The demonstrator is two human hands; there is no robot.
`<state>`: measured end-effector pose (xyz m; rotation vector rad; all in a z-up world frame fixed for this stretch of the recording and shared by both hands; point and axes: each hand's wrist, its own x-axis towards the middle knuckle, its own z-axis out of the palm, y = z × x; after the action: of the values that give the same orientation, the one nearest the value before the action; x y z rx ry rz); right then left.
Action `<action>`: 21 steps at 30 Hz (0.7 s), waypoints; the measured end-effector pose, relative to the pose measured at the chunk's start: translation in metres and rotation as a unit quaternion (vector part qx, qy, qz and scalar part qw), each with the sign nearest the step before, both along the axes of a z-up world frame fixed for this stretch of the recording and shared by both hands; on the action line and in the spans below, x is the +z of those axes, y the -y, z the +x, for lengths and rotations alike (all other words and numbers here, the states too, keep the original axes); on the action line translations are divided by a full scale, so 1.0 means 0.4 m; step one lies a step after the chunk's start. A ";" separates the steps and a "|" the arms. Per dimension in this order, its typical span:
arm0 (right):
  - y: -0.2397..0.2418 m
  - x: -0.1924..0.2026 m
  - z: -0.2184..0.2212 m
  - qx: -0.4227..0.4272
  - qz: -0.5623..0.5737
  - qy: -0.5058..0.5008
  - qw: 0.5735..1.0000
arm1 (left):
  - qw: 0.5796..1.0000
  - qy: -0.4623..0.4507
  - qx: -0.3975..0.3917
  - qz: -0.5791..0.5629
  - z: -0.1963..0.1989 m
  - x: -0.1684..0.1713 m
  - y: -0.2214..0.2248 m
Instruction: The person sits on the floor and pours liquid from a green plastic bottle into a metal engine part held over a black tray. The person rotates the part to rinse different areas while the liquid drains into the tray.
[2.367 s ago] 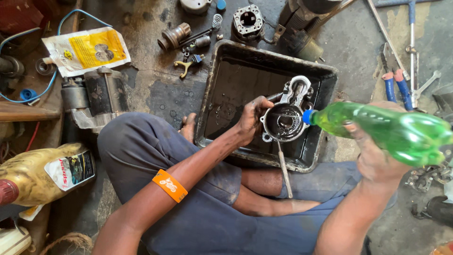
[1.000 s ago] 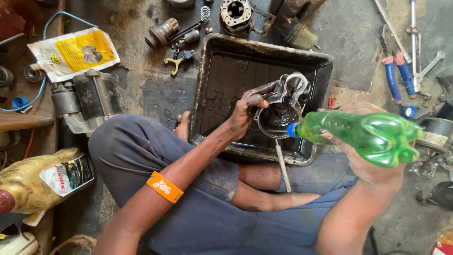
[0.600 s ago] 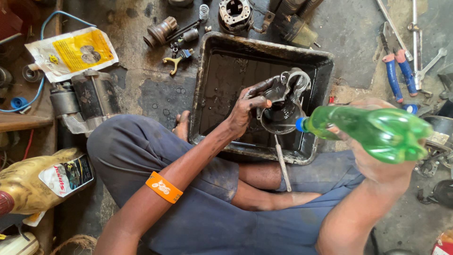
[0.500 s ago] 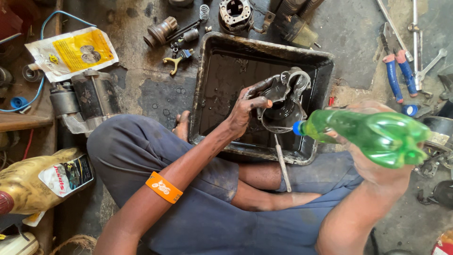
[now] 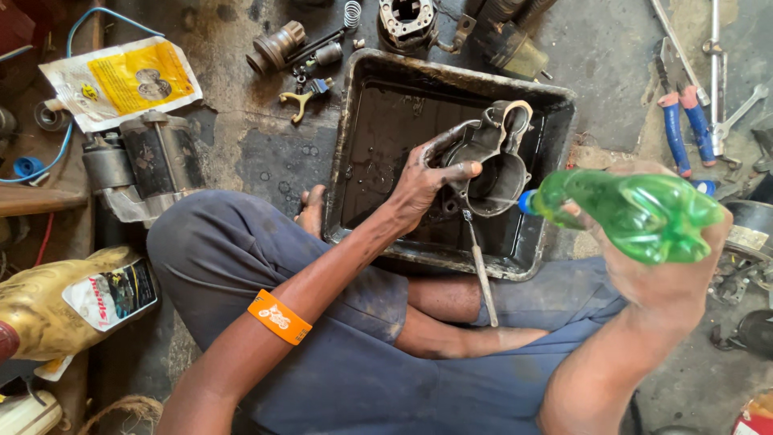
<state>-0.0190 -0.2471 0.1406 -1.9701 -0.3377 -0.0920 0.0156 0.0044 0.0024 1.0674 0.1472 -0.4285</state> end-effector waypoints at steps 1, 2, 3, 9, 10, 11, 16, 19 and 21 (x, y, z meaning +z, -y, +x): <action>0.001 -0.002 -0.002 -0.002 0.003 -0.002 1.000 | 1.000 0.002 0.000 0.000 0.001 0.001 0.002; 0.000 -0.005 -0.002 -0.002 0.024 -0.010 1.000 | 1.000 0.004 0.001 0.001 0.003 0.002 0.004; 0.000 -0.008 -0.003 -0.002 0.046 -0.020 0.999 | 1.000 0.006 0.001 0.002 0.003 0.002 0.004; 0.007 0.003 0.008 -0.075 -0.063 -0.011 0.995 | 0.999 0.007 0.007 0.052 -0.002 0.005 0.008; 0.007 0.008 0.004 -0.074 -0.061 -0.010 0.995 | 0.999 0.007 0.008 0.053 -0.003 0.005 0.009; 0.004 0.011 -0.004 -0.074 -0.059 -0.010 0.995 | 0.998 0.007 0.009 0.054 -0.002 0.005 0.010; -0.001 -0.011 0.001 -0.118 -0.007 0.023 0.993 | 0.996 0.007 0.006 0.092 -0.001 0.006 0.013; 0.009 -0.038 0.002 -0.140 -0.016 0.070 0.988 | 0.997 -0.025 -0.005 0.077 -0.001 0.000 0.010; 0.023 -0.052 0.000 -0.120 -0.038 0.085 0.988 | 0.997 -0.061 -0.018 0.042 -0.004 -0.007 0.011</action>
<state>-0.0190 -0.2565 0.1199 -2.0762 -0.2139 -0.4088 0.0142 0.0002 -0.0003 1.1290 0.2560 -0.5244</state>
